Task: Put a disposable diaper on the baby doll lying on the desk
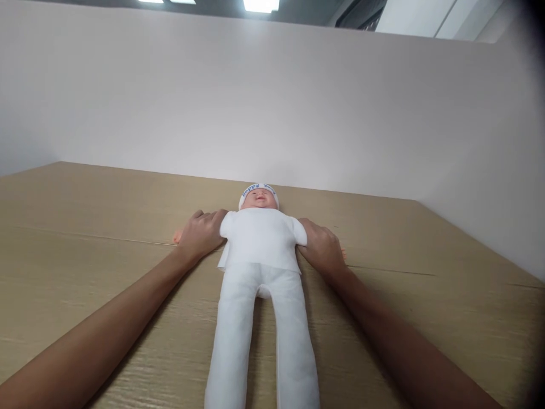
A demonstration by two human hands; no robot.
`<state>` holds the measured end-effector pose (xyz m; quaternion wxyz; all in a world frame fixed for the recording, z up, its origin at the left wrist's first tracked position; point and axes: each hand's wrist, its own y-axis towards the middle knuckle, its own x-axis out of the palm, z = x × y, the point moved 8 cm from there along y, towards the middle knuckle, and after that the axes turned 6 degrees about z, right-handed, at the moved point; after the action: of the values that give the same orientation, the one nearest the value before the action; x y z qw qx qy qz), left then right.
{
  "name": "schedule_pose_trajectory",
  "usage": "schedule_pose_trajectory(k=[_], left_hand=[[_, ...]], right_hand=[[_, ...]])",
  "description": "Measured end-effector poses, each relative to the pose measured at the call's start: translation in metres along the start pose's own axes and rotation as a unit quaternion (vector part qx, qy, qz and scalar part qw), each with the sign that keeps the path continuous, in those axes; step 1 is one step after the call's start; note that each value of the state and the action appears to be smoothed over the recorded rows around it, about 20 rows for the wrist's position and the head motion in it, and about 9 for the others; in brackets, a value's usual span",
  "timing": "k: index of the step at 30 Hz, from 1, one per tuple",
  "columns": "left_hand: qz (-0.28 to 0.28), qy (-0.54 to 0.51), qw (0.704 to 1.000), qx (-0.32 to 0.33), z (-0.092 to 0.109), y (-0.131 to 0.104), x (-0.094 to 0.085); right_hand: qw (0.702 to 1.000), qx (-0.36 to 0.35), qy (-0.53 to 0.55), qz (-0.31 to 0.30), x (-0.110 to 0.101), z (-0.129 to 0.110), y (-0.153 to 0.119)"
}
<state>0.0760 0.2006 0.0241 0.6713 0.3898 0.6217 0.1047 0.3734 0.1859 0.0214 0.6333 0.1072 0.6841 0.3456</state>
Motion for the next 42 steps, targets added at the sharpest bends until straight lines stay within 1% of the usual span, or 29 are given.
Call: schedule_pose_trajectory(k=[3,6,9,11,14,16,19,21,24,28,35,39,42], left_hand=[[-0.021,-0.003,1.000,-0.007,-0.002,0.001,0.004],[-0.036,-0.010,0.999,-0.007,0.000,0.001,0.004],[-0.038,-0.019,0.999,0.005,0.002,-0.004,-0.003],[-0.031,-0.028,0.999,0.006,-0.002,-0.013,-0.011],[-0.014,-0.065,0.998,-0.009,-0.018,-0.032,-0.027],[-0.011,-0.093,0.995,-0.021,-0.033,-0.047,-0.035],[-0.024,-0.111,0.993,-0.042,-0.056,-0.065,-0.041],[-0.036,-0.121,0.990,-0.059,-0.067,-0.072,-0.041],[-0.052,-0.142,0.985,-0.079,-0.074,-0.074,-0.037],[-0.063,-0.157,0.982,-0.085,-0.077,-0.071,-0.032],[-0.065,-0.152,0.982,-0.093,-0.087,-0.068,-0.023],[-0.073,-0.169,0.977,-0.109,-0.089,-0.069,-0.018],[-0.070,-0.165,0.977,-0.117,-0.088,-0.072,-0.020]], right_hand=[[1.000,0.000,-0.001,-0.007,0.002,0.001,0.002],[1.000,-0.007,-0.004,-0.001,-0.004,-0.003,0.003],[1.000,-0.008,-0.005,0.021,-0.016,-0.009,-0.002],[0.999,-0.004,0.004,0.042,-0.027,-0.008,-0.011],[0.998,0.004,0.037,0.055,-0.042,0.005,-0.034],[0.997,0.013,0.062,0.046,-0.049,0.020,-0.050],[0.995,0.033,0.092,0.035,-0.054,0.042,-0.068],[0.993,0.047,0.106,0.026,-0.054,0.052,-0.072],[0.993,0.052,0.106,0.007,-0.051,0.054,-0.072],[0.995,0.040,0.089,0.013,-0.048,0.052,-0.066],[0.992,0.049,0.116,0.008,-0.035,0.061,-0.061],[0.990,0.045,0.130,0.010,-0.034,0.060,-0.062],[0.989,0.044,0.139,0.021,-0.037,0.057,-0.066]])
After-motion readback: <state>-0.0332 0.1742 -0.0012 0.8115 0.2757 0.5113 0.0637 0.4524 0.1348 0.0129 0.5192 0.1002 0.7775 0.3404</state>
